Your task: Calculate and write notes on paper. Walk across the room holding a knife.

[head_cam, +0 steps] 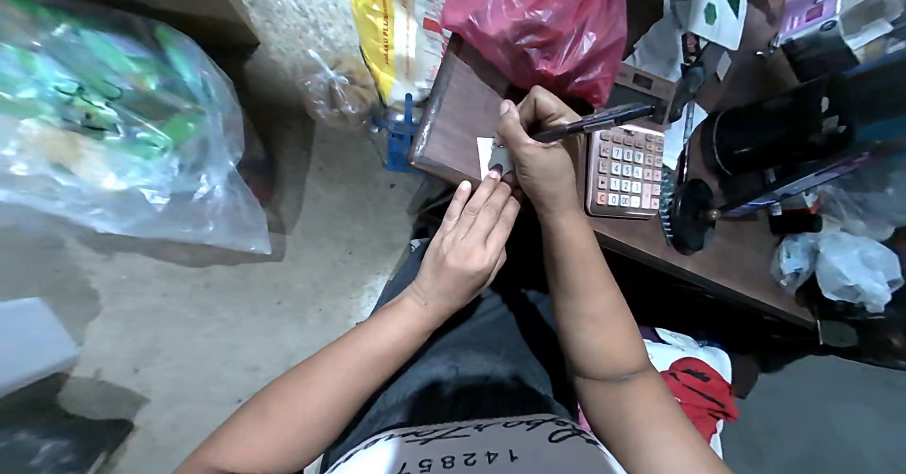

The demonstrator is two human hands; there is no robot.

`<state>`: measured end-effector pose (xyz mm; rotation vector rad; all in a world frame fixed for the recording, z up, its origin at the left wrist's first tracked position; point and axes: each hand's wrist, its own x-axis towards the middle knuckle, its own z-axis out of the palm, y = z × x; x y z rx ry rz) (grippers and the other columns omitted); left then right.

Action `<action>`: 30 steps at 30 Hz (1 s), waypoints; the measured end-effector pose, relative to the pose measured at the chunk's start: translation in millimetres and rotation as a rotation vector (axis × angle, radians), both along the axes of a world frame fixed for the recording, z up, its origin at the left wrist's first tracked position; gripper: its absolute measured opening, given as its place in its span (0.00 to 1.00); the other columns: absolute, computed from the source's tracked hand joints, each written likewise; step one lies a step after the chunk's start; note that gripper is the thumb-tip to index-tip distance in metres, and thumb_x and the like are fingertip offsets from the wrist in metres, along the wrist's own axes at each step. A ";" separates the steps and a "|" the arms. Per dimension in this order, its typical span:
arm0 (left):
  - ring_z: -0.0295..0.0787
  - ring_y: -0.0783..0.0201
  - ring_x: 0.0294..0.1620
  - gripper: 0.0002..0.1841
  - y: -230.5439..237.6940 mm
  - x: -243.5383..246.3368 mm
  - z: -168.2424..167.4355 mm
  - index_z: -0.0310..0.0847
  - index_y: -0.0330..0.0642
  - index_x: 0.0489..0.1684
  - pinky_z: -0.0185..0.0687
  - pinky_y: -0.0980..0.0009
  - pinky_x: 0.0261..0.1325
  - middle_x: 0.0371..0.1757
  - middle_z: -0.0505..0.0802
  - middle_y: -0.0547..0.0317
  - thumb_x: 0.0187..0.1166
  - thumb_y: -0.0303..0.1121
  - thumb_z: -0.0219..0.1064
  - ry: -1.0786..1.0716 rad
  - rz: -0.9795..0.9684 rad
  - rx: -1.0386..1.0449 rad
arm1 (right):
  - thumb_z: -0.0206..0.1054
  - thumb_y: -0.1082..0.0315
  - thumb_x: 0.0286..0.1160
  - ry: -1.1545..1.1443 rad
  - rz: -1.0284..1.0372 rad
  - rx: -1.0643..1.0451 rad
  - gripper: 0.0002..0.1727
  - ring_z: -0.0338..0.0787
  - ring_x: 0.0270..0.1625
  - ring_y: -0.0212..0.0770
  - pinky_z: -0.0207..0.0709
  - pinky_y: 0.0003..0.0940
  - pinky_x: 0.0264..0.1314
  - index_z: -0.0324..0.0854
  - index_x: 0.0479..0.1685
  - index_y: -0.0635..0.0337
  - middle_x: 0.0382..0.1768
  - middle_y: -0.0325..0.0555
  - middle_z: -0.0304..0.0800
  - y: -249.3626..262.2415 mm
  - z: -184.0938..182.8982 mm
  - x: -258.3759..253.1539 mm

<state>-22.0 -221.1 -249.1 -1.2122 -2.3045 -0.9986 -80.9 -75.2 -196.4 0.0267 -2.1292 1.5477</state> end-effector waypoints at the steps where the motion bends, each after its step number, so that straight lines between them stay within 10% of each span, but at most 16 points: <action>1: 0.69 0.45 0.86 0.20 0.0 0.3 -0.1 0.79 0.31 0.70 0.57 0.46 0.89 0.77 0.83 0.40 0.81 0.29 0.62 -0.010 -0.004 0.002 | 0.63 0.80 0.72 0.011 -0.020 -0.003 0.21 0.71 0.19 0.22 0.65 0.18 0.22 0.65 0.14 0.52 0.15 0.32 0.71 -0.5 0.7 0.6; 30: 0.66 0.46 0.88 0.28 2.3 0.4 -5.2 0.73 0.34 0.79 0.52 0.43 0.89 0.82 0.78 0.43 0.77 0.31 0.64 -0.031 -0.002 -0.031 | 0.65 0.78 0.75 -0.073 -0.026 -0.081 0.17 0.76 0.19 0.22 0.71 0.18 0.22 0.70 0.18 0.55 0.17 0.32 0.77 15.7 4.0 12.1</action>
